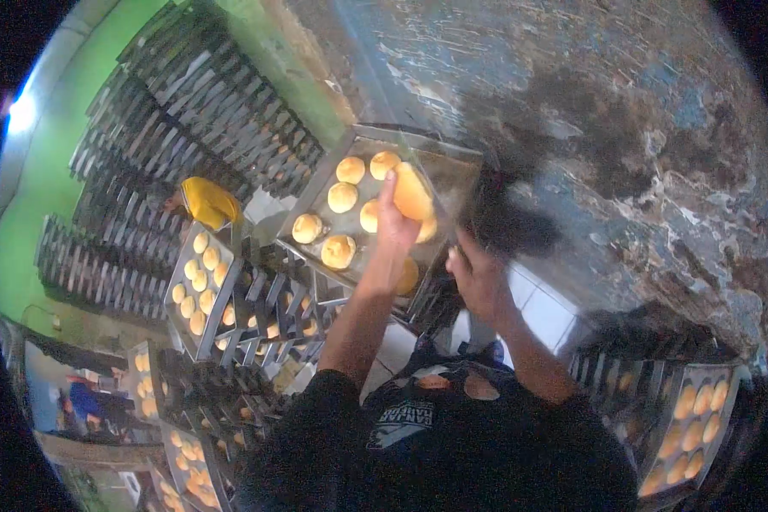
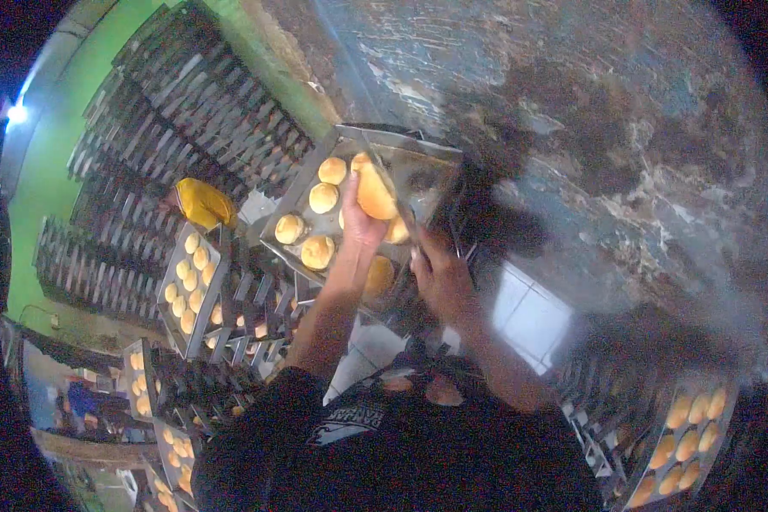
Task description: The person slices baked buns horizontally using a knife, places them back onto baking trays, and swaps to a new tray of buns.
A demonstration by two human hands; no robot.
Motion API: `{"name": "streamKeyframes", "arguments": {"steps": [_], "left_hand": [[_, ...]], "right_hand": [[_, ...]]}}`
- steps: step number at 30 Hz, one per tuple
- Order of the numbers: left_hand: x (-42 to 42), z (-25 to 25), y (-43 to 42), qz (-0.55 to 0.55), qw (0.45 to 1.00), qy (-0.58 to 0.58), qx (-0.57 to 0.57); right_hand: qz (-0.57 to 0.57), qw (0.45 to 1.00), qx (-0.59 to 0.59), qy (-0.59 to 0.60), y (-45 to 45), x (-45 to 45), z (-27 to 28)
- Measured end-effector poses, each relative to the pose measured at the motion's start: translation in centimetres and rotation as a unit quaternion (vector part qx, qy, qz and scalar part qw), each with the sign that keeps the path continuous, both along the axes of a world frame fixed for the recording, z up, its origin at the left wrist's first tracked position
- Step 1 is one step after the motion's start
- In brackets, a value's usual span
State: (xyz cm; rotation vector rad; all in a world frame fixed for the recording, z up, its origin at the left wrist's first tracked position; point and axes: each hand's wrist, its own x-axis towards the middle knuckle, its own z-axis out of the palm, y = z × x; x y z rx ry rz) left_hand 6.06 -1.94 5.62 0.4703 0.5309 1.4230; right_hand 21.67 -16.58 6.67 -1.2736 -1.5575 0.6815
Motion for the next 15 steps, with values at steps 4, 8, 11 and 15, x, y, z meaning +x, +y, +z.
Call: {"name": "streamKeyframes", "arguments": {"steps": [4,8,11,15], "left_hand": [[1.4,-0.5,-0.1,-0.039,0.998,-0.051,-0.011],[-1.0,0.8,1.3,0.009,0.998,-0.051,0.026],[1.3,0.1,-1.4,-0.011,0.998,-0.057,-0.010],[2.9,1.2,-1.3,-0.012,0.997,-0.069,-0.015]], "right_hand": [[0.004,0.999,-0.012,-0.033,2.3,0.6,1.7],[0.003,1.000,0.002,-0.013,-0.5,-0.3,-0.9],[-0.006,1.000,0.016,0.021,1.4,-0.6,-0.7],[0.001,1.000,0.022,0.016,3.4,0.1,2.0]]}}
